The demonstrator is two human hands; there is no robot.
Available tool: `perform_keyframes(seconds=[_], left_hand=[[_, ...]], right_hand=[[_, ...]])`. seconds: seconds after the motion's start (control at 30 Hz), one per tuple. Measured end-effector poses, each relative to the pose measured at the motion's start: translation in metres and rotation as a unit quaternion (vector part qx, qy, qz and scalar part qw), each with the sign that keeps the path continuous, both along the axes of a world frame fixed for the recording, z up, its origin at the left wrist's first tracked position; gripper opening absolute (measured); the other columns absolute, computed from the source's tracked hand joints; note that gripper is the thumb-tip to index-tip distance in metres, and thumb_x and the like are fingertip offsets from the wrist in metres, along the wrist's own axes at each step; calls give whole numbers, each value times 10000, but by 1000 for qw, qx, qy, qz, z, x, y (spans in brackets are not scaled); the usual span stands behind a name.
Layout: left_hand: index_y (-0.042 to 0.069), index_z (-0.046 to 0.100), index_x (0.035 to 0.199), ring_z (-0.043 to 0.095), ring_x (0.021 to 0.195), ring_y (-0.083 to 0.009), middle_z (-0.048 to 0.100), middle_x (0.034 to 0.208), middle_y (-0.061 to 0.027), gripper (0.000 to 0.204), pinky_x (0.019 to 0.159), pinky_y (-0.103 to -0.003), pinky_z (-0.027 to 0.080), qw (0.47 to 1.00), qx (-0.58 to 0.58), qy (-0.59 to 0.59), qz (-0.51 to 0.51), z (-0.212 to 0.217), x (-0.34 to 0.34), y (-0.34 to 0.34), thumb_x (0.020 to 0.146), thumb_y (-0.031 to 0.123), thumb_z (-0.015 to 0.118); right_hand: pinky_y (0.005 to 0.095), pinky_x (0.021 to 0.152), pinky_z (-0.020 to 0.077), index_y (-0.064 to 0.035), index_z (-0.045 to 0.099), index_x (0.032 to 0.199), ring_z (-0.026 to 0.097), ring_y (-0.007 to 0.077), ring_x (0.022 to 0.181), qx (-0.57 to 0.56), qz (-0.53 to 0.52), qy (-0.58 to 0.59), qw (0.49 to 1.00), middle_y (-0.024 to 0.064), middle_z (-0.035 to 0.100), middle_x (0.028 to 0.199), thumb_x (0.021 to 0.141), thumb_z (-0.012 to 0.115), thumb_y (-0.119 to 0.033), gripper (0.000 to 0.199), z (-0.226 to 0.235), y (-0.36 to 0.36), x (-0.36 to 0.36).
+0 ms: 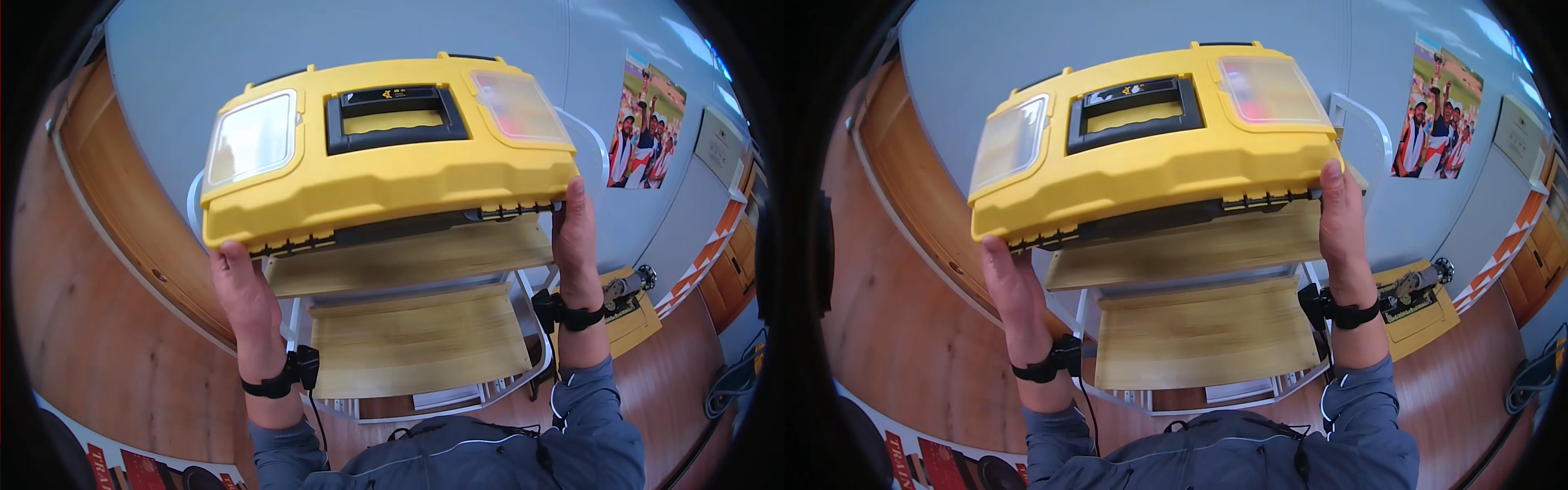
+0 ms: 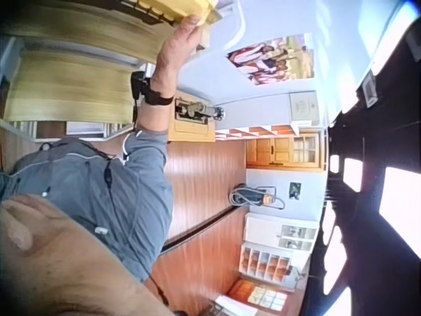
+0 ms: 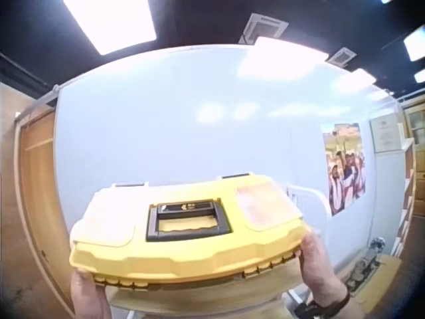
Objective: The person moves a vintage radio from a cabinet to a workbench, then places a hula hoop on the same bench. They carry a cardboard box to a shelf and place it there. Finally, they move a gramophone from a shelf to a different shelf and place a yellow toolbox on a white rack.
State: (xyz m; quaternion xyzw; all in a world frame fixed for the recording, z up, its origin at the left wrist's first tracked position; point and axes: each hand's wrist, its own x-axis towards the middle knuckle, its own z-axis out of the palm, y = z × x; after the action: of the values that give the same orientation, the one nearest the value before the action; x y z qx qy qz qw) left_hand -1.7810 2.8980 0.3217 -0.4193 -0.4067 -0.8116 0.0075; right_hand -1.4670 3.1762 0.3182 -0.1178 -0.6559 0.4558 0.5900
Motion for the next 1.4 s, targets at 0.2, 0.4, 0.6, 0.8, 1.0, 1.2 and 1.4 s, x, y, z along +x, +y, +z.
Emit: perform_keyframes(seconds=[0.2,0.4,0.6,0.8,1.0,1.2,1.4], left_hand=[[26,387,1510,482,1314,-182,535,1434,-78,652,1127,-334,340,988,-121,18,99,-18,-40,70,1027,395,621],[-6,466,1378,609,1185,-315,640,1270,-175,642,1002,-397,461,931,-224,138,253,-52,-60,110,933,353,757],[-23,488,1271,694,916,-428,702,989,-233,576,760,-427,530,824,-239,257,445,-83,-68,117,995,465,625],[-120,437,1354,605,912,-541,640,1034,-317,735,750,-535,490,779,-245,252,519,-102,-75,131,980,492,597],[-119,402,1436,593,1097,-526,600,1214,-392,632,896,-520,493,738,-255,222,584,-120,-83,128,1063,382,500],[-112,418,1406,613,1019,-536,634,1131,-377,610,806,-537,507,761,-240,215,563,-117,-83,139,1065,388,494],[-52,421,1414,608,984,-551,638,1093,-386,643,783,-560,498,727,-260,239,589,-113,-83,138,1062,486,445]], right_hand=[[299,1008,437,35,553,1360,572,151,1130,28,-12,-50,998,105,629,1255,1007,663,-336,524,-13,37,-36],[362,745,496,33,609,1088,611,277,844,117,-188,-120,968,149,614,947,966,702,-292,359,-47,70,-74],[451,671,487,22,614,1123,600,425,775,223,-323,-194,899,200,631,862,1006,611,-382,421,-73,74,-81],[482,746,492,81,552,1296,614,410,838,299,-476,-155,813,222,645,958,1009,516,-506,654,-98,92,-91],[444,809,487,114,505,1324,628,351,870,326,-444,-140,823,212,653,1040,998,514,-506,700,-97,92,-93],[428,844,480,150,455,1335,622,339,877,337,-411,-139,836,208,663,1122,974,580,-431,695,-98,92,-78],[418,815,476,168,432,1359,609,346,817,344,-418,-127,831,205,661,973,978,572,-409,705,-100,90,-79]])
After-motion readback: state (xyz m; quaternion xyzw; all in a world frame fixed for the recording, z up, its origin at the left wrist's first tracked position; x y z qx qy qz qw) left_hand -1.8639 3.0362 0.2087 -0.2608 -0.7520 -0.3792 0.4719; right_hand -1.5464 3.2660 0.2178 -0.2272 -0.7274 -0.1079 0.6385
